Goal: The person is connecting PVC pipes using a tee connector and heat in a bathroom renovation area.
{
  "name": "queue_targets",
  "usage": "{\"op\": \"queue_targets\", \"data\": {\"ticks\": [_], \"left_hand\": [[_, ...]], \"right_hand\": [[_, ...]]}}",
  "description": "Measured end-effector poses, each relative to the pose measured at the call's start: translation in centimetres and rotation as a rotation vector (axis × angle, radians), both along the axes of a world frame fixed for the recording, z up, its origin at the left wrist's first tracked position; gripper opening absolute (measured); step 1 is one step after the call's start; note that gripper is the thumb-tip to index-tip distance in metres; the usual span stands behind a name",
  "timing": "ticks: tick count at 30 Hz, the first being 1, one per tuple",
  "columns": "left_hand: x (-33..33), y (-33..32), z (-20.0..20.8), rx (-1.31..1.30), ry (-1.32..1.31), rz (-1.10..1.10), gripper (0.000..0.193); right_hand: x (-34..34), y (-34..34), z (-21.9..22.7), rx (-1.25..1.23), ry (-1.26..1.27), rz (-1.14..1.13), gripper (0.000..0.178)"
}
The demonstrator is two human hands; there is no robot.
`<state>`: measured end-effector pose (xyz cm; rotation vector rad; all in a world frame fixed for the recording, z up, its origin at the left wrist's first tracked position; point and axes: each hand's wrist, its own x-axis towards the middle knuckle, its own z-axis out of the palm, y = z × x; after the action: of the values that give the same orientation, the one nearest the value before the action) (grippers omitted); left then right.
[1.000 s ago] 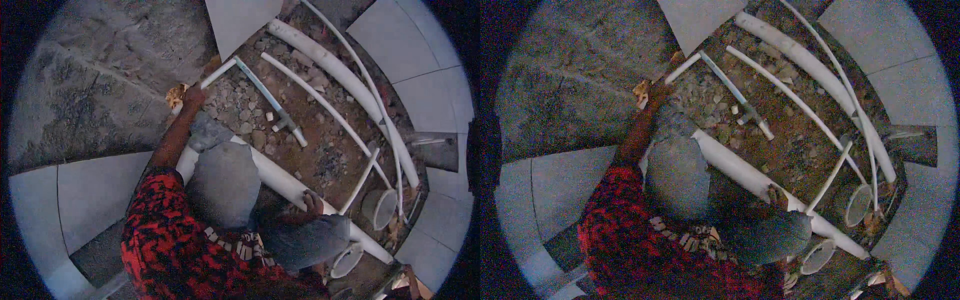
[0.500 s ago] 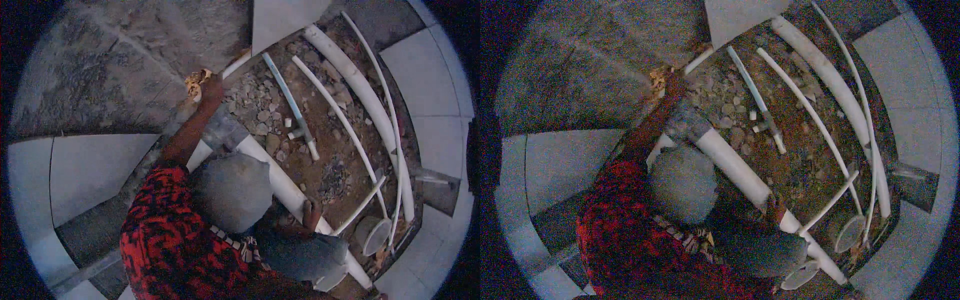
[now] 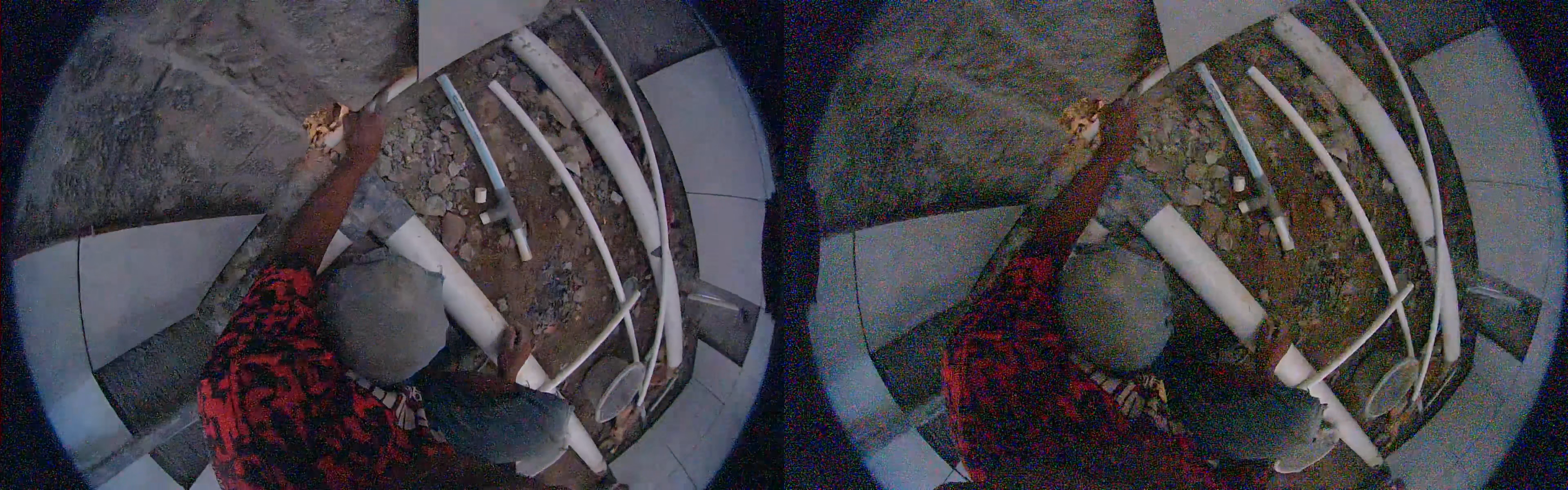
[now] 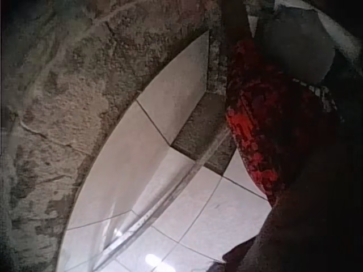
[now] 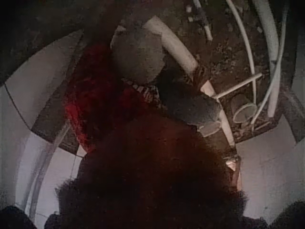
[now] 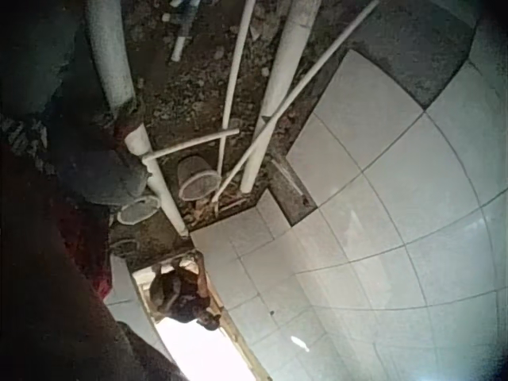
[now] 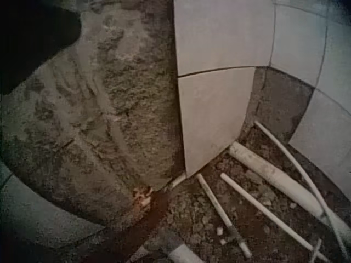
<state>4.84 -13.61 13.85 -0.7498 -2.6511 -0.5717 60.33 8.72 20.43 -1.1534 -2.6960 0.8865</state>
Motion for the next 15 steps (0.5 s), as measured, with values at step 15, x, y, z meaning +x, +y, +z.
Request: {"op": "queue_targets", "data": {"ticks": [15], "left_hand": [[-0.2, -0.3, -1.7, -0.47, -0.006, 0.0, 0.064]], "right_hand": [[-1.4, -1.7, 3.0, 0.03, -0.068, 0.003, 0.02]]}}
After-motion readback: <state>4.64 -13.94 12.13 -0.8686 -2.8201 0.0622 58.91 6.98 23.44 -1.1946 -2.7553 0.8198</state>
